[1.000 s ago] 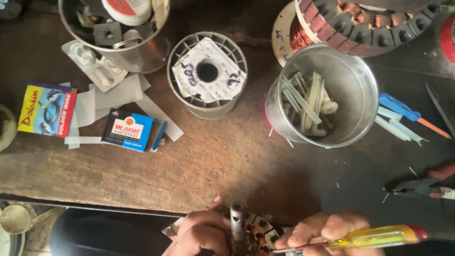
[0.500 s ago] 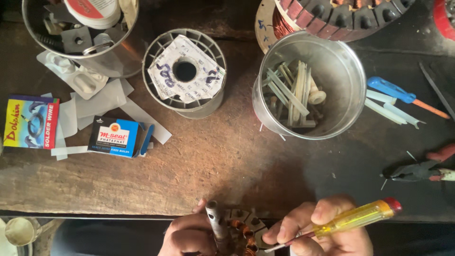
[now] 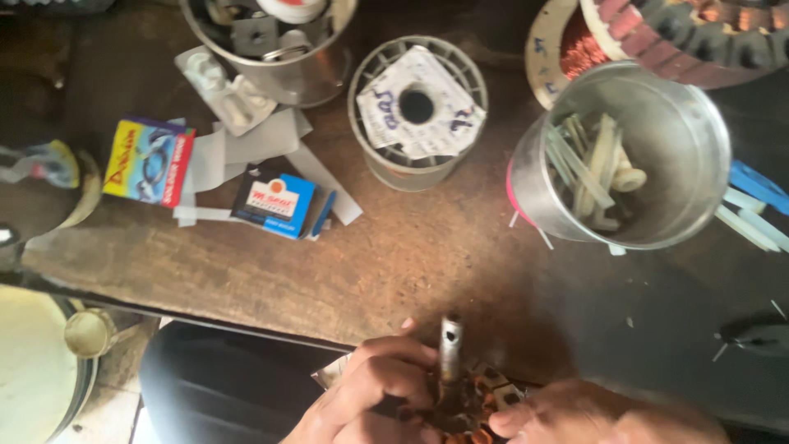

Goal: The person cuts small pieces of white insulating tape with scissors and inserts them into the slots of a motor armature. They use a screwdriver to press the tape into place and repeat the process for several slots.

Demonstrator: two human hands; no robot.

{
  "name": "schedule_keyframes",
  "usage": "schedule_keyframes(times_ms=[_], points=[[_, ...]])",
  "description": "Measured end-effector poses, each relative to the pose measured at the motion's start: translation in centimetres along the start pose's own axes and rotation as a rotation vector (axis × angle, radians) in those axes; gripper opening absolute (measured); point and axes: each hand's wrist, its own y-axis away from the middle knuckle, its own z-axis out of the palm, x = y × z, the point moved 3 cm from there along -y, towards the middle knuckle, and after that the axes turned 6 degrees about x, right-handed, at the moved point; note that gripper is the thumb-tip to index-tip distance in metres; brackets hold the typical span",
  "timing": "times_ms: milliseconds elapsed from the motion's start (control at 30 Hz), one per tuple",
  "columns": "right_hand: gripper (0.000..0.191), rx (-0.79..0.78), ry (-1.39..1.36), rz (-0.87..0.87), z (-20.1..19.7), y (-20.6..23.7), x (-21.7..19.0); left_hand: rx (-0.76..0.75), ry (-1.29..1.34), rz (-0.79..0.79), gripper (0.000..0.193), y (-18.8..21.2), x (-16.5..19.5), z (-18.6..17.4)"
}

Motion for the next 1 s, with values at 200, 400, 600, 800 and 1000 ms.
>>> schedule_keyframes(times_ms=[200,400,600,800,1000], points=[[0.023,0.219,0.009,0.739,-1.9,0.5,2.5,-0.156,0.035,0.004,0.021,-1.9,1.6,-1.3],[0.02,0.239,0.056,0.859,-2.9,1.5,1.3,-0.223,0.044,-0.043,0.017,-2.4,2.5,-2.1],[0.021,0.292,0.134,0.952,-2.7,1.7,1.8,-0.209,0.067,-0.052,0.018,-1.8,2.4,-2.2],[0.025,0.37,0.243,1.068,-3.3,1.5,0.6,-0.213,0.068,0.017,0.02,-0.8,1.5,-2.4],[0.055,0.25,-0.075,1.041,-3.6,1.3,-3.4,-0.202,0.101,0.037,0.022,0.0,1.0,-2.5]])
